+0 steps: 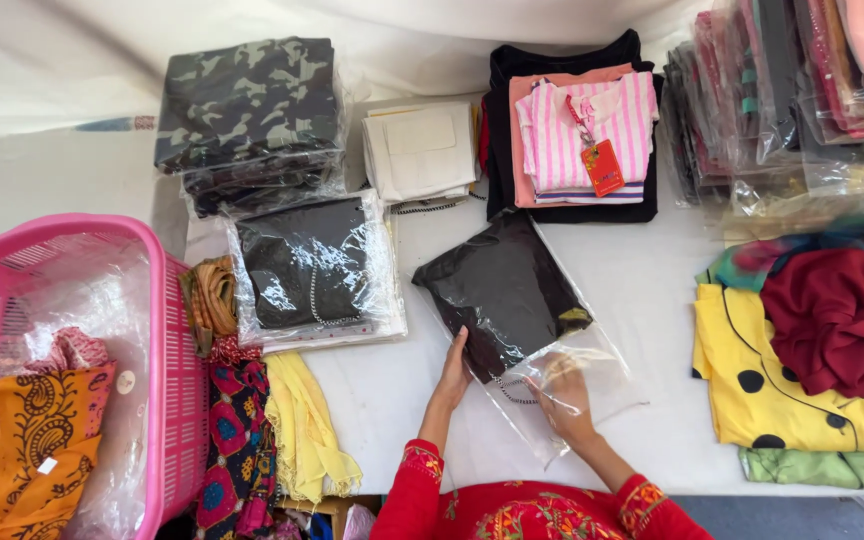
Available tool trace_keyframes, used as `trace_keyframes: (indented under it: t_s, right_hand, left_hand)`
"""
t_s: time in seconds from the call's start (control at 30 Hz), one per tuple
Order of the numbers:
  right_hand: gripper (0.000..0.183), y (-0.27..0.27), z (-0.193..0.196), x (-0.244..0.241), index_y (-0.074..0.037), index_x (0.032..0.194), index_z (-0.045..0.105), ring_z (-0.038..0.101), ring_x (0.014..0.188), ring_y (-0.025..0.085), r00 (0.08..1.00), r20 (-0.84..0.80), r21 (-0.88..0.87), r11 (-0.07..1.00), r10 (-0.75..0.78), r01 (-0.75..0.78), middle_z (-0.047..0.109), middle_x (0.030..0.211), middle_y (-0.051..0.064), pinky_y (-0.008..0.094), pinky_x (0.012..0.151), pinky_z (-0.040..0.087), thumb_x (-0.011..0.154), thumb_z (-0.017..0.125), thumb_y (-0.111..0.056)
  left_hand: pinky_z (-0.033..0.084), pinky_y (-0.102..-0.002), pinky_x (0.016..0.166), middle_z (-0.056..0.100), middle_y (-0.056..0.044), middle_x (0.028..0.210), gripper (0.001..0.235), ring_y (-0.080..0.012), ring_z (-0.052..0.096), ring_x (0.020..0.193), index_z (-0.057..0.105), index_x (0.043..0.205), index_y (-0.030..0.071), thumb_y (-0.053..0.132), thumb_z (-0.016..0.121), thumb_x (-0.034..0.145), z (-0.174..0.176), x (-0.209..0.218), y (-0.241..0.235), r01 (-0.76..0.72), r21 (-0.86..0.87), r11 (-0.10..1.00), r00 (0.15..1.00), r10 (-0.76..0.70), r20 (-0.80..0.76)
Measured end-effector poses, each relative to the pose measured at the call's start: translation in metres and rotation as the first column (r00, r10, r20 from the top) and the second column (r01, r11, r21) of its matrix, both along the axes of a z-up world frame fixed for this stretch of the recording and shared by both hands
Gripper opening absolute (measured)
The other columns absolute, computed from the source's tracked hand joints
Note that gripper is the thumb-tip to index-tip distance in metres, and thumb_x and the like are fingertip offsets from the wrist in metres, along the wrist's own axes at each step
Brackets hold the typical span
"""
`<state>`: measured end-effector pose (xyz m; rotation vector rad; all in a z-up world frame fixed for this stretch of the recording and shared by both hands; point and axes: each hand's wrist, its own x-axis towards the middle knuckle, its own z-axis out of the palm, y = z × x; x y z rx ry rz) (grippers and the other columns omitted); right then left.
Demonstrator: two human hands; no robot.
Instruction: The person places folded clothes into clear plastic bags on a white table, seals the bags, and stacks them. The person handles various garments including patterned and solid-colored items, placing them into bags one at a time.
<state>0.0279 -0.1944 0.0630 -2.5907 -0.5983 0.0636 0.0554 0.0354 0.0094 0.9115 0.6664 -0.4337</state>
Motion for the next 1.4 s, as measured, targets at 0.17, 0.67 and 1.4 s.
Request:
trace_keyframes:
  t_s: [0.17, 0.67, 1.4]
  right_hand:
    - [0.054, 0.025, 0.065, -0.016, -0.01, 0.122, 0.067, 0.068, 0.098, 0.03, 0.902, -0.41, 0.161, 0.963, -0.135, 0.217, 0.067, 0.105, 0.013, 0.042, 0.084, 0.055, 0.081, 0.077, -0.043]
    - [0.085, 0.023, 0.027, 0.074, -0.02, 0.158, 0.02, 0.055, 0.133, 0.021, 0.817, -0.563, 0.798, 0.339, 0.125, 0.498, 0.032, 0.16, -0.003, 0.036, 0.107, 0.047, 0.089, 0.07, -0.03]
    - [0.027, 0.013, -0.039, 0.006, -0.003, 0.1, 0.073, 0.073, 0.078, 0.02, 0.617, -0.766, 0.498, 0.773, 0.18, 0.392, 0.077, 0.087, 0.011, 0.036, 0.073, 0.061, 0.085, 0.076, -0.025]
  left_hand:
    - [0.039, -0.038, 0.114, 0.05, -0.004, 0.151, 0.084, -0.0207, 0.049, 0.137, 0.04, 0.154, 0.01, 0.064, 0.058, 0.091, -0.001, 0.001, -0.001, -0.03, -0.035, 0.999, 0.998, 0.032, 0.054]
    - [0.044, -0.041, 0.11, 0.054, -0.006, 0.147, 0.082, -0.0223, 0.053, 0.134, 0.039, 0.154, 0.01, 0.061, 0.058, 0.093, 0.0, 0.002, 0.001, -0.027, -0.083, 0.996, 0.997, 0.033, 0.068]
    - [0.034, -0.04, 0.119, 0.045, -0.025, 0.154, 0.102, -0.0331, 0.044, 0.144, 0.025, 0.159, -0.003, 0.073, 0.049, 0.096, 0.008, -0.034, 0.01, -0.024, 0.64, 0.768, 0.99, -0.072, 0.124]
